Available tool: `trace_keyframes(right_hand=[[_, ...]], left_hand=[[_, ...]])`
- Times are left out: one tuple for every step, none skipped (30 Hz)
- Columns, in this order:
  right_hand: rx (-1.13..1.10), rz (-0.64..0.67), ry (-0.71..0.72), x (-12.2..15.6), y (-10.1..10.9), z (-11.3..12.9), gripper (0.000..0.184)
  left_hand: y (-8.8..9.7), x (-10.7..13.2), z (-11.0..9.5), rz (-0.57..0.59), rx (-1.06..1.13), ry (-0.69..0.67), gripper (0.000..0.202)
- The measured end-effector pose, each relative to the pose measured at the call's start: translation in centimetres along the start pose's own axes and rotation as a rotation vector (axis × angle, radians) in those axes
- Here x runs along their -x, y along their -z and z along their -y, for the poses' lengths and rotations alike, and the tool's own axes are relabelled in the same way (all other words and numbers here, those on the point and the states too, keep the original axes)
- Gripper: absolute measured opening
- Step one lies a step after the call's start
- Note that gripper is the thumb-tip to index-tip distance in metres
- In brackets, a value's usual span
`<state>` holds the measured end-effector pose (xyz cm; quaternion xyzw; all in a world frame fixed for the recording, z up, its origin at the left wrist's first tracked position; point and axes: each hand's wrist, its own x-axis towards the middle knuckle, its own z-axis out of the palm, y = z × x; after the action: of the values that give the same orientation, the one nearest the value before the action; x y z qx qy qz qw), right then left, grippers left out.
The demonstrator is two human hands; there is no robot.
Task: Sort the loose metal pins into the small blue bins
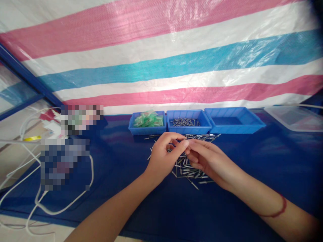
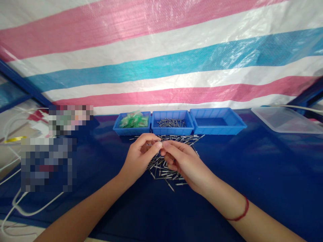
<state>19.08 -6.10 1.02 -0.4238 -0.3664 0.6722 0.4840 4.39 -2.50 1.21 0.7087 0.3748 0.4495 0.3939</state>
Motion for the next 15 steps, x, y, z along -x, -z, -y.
trace_keyframes(right_hand=[[-0.001, 0.003, 0.003, 0.0, -0.04, -0.02, 0.026], [0.0, 0.003, 0.007, 0.0, -0.08, -0.03, 0.027], [0.003, 0.003, 0.015, 0.0, -0.12, -0.03, 0.027], [0.012, -0.004, 0.028, 0.0, -0.14, -0.02, 0.026], [0.028, -0.019, 0.048, 0.0, -0.15, 0.0, 0.026], [0.054, -0.039, 0.072, 0.0, -0.12, 0.03, 0.025], [0.09, -0.063, 0.103, -0.01, -0.07, 0.07, 0.026], [0.136, -0.09, 0.14, -0.01, 0.0, 0.11, 0.028], [0.189, -0.119, 0.184, -0.01, 0.08, 0.18, 0.029], [0.243, -0.149, 0.234, 0.01, 0.15, 0.25, 0.029], [0.294, -0.178, 0.287, 0.05, 0.21, 0.32, 0.028], [0.337, -0.202, 0.342, 0.1, 0.26, 0.38, 0.026], [0.373, -0.224, 0.394, 0.18, 0.28, 0.42, 0.024], [0.404, -0.238, 0.442, 0.29, 0.29, 0.45, 0.021], [0.435, -0.243, 0.483, 0.41, 0.3, 0.46, 0.019]], left_hand=[[0.03, -0.01, -0.04, -0.009, -0.016, -0.016, 0.011], [0.06, -0.02, -0.07, -0.017, -0.027, -0.025, 0.01], [0.09, -0.03, -0.07, -0.022, -0.037, -0.032, 0.01], [0.11, -0.06, -0.05, -0.027, -0.045, -0.038, 0.01], [0.12, -0.08, -0.01, -0.028, -0.054, -0.041, 0.01], [0.13, -0.1, 0.04, -0.026, -0.062, -0.043, 0.011], [0.13, -0.12, 0.11, -0.02, -0.071, -0.044, 0.012], [0.14, -0.14, 0.18, -0.012, -0.079, -0.047, 0.012], [0.14, -0.16, 0.25, -0.002, -0.084, -0.052, 0.013], [0.16, -0.17, 0.33, 0.01, -0.084, -0.057, 0.013], [0.18, -0.18, 0.4, 0.021, -0.079, -0.065, 0.013], [0.2, -0.2, 0.48, 0.034, -0.073, -0.073, 0.012], [0.24, -0.21, 0.56, 0.052, -0.069, -0.08, 0.012], [0.27, -0.22, 0.62, 0.074, -0.068, -0.086, 0.013], [0.31, -0.23, 0.68, 0.099, -0.072, -0.09, 0.013]])
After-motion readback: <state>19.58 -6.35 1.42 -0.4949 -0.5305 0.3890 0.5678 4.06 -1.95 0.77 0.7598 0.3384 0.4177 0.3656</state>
